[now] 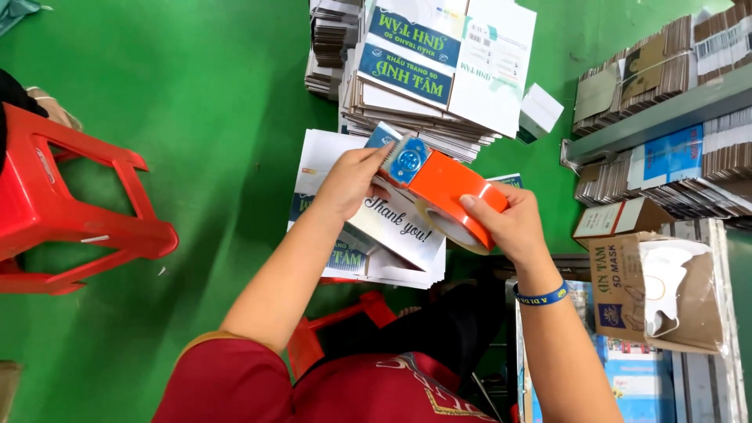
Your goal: Packaging face masks into plastic bags and cardboard boxes at a conveyor belt workstation.
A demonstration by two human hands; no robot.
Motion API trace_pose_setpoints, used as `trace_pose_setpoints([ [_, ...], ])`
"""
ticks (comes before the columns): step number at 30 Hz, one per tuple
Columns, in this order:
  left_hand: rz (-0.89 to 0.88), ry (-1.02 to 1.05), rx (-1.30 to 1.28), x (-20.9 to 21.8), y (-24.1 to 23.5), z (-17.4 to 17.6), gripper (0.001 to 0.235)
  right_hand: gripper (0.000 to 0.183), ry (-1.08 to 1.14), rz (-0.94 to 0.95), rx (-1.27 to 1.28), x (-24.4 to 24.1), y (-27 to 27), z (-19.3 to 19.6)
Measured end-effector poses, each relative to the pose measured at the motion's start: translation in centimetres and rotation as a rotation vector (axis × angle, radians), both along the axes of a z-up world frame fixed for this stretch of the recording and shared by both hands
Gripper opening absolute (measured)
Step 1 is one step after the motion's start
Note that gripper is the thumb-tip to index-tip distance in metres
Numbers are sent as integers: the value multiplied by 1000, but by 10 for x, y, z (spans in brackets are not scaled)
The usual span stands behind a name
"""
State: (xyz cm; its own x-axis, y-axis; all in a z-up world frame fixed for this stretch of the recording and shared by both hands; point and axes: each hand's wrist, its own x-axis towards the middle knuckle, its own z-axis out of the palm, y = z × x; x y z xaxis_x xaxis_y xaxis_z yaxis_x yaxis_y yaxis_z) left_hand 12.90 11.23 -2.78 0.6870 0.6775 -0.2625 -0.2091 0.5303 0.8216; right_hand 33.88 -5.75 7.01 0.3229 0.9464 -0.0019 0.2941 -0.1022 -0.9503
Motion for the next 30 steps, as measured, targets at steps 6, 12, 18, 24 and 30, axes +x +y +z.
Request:
trace_pose_setpoints([
  [6,255,319,384,-5,-12,7,36,34,-114,28,-47,-29,-12,25],
  [12,571,374,742,-7,-15,9,31,39,-258,-141,-215,-40,-19,29],
  [18,648,496,614,-19,10,6,36,40,-298,-138,-207,-36,-17,30],
  [24,510,539,646,-20,26,5,38,42,-187,-126,-158,-22,-4,22],
  [30,606,611,622,-6,27,-6,40,39,-16,-96,-26,-22,5,5],
])
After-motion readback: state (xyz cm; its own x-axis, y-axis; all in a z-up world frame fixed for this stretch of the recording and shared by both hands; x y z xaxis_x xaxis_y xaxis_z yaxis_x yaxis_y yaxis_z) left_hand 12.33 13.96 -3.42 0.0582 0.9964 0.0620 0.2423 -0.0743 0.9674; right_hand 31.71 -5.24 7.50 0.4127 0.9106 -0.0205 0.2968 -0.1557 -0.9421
